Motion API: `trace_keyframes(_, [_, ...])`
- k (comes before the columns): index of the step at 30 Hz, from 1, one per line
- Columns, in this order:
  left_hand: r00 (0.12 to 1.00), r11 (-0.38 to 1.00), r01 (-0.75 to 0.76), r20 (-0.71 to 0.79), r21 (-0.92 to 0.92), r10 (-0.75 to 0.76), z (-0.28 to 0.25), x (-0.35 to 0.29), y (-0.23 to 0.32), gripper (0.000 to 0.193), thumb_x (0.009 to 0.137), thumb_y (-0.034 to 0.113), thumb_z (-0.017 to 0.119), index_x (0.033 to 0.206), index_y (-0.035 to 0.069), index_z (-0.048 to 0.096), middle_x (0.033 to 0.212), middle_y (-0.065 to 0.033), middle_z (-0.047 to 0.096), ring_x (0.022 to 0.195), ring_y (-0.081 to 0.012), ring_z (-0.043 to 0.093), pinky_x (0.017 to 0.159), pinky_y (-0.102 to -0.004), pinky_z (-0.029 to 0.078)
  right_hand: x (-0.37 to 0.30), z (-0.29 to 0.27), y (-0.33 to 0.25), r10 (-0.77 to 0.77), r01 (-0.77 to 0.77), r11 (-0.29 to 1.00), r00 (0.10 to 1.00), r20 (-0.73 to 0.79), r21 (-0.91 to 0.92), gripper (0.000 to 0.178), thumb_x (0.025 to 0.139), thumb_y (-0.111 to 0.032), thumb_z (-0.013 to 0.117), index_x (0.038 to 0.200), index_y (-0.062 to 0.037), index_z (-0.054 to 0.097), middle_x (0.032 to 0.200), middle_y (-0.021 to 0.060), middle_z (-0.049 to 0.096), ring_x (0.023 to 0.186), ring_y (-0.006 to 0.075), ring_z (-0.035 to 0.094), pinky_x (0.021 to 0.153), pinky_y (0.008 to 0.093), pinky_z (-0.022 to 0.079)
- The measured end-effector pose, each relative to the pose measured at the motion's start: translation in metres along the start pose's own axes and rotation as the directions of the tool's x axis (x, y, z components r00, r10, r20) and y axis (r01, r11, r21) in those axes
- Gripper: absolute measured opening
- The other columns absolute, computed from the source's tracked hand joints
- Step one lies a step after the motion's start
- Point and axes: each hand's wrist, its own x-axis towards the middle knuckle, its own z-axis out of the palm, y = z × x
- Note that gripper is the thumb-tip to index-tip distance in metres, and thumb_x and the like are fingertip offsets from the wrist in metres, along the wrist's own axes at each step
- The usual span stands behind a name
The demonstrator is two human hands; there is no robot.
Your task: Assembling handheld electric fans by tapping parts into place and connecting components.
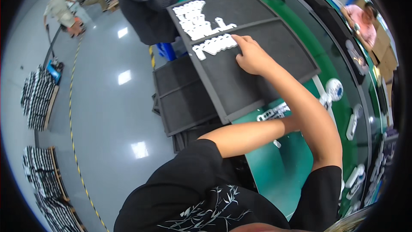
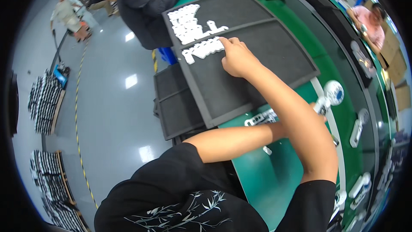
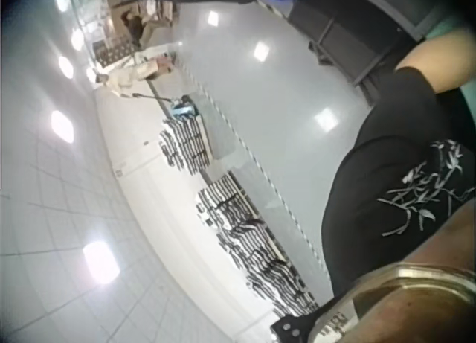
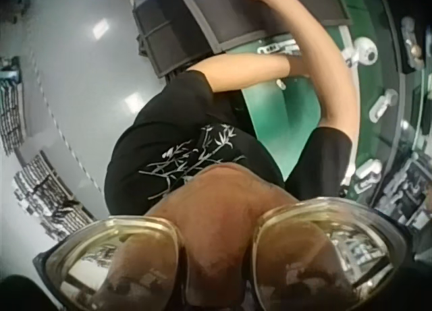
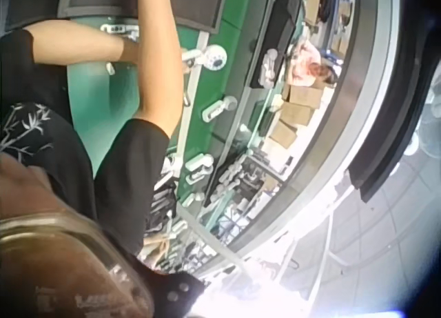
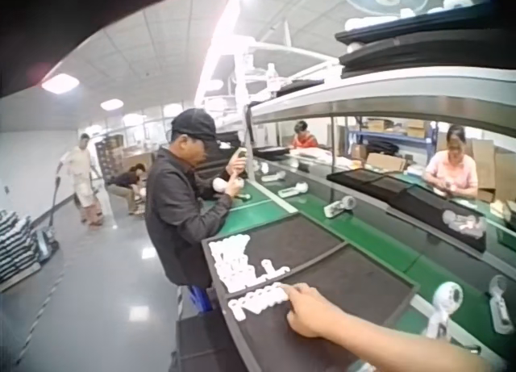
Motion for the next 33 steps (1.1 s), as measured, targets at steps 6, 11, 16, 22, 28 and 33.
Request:
trace_keyframes(6, [0.978,0.945,0.202,-0.005,0.259,-0.207,0.001,-0.014,0.021,0.036,0.087,0.021,0.061,0.115,0.008,0.043,0.079,-0.0043,0.056,0.073,-0.0143,0.057,0.064,-0.0336,0.048,0.035,0.057,0.011,-0.037,0.048,0.954,0.998,0.042,-0.295,0.026,0.084,-0.01,0.054,0.104,0.0058,0.058,0.098,0.0197,0.065,0.091,0.0406,0.064,0.083,0.0446,0.053])
trace_keyframes(11, [0.97,0.961,0.242,-0.069,0.134,-0.235,0.002,-0.013,0.027,0.035,0.087,0.021,0.062,0.112,0.008,0.042,0.08,-0.0058,0.057,0.07,-0.0149,0.058,0.062,-0.0334,0.048,0.029,0.037,0.007,0.042,-0.035,0.935,0.999,0.01,-0.352,0.02,0.081,-0.011,0.061,0.092,0.0053,0.058,0.097,0.0195,0.066,0.09,0.0409,0.065,0.083,0.045,0.053])
trace_keyframes(16, [0.991,0.999,-0.027,0.13,-0.017,0.029,-0.037,0.011,-0.017,0.039,0.087,0.019,0.064,0.117,0.009,0.04,0.081,-0.0074,0.057,0.069,-0.0164,0.058,0.061,-0.034,0.049,0.03,-0.006,-0.024,0.284,-0.236,0.939,0.942,0.181,-0.249,0.027,0.075,-0.013,0.073,0.094,0.0044,0.064,0.098,0.0212,0.067,0.094,0.0385,0.065,0.083,0.0433,0.052])
trace_keyframes(22, [0.976,0.977,0.214,-0.029,-0.006,-0.214,0.006,-0.002,0.003,0.038,0.088,0.02,0.064,0.116,0.009,0.04,0.086,-0.0106,0.058,0.076,-0.0202,0.062,0.064,-0.0349,0.053,-0.03,-0.037,0.025,0.358,-0.349,0.934,0.908,0.219,-0.08,0.033,0.076,-0.017,0.077,0.1,0.0023,0.067,0.092,0.0182,0.069,0.09,0.0316,0.067,0.077,0.0387,0.053])
trace_keyframes(28, [0.994,0.99,0.096,-0.053,0.108,-0.09,-0.003,-0.009,0.003,0.047,0.086,0.026,0.069,0.121,0.009,0.041,0.096,-0.0111,0.059,0.082,-0.021,0.063,0.066,-0.0373,0.055,-0.077,-0.109,-0.001,0.507,-0.587,0.618,0.806,0.307,0.523,0.028,0.083,-0.018,0.072,0.103,-0.0009,0.065,0.087,0.0093,0.066,0.069,0.0125,0.061,0.053,0.0266,0.048])
trace_keyframes(33, [0.985,0.999,0.039,0.17,-0.025,-0.035,0.004,-0.024,0.021,0.042,0.085,0.016,0.065,0.12,0.009,0.044,0.105,-0.0085,0.06,0.089,-0.0187,0.063,0.079,-0.0363,0.053,-0.19,-0.188,-0.024,0.655,-0.467,0.275,0.731,0.192,0.84,0.027,0.086,-0.017,0.068,0.108,-0.002,0.061,0.08,0.0045,0.062,0.059,0.0081,0.054,0.041,0.019,0.039])
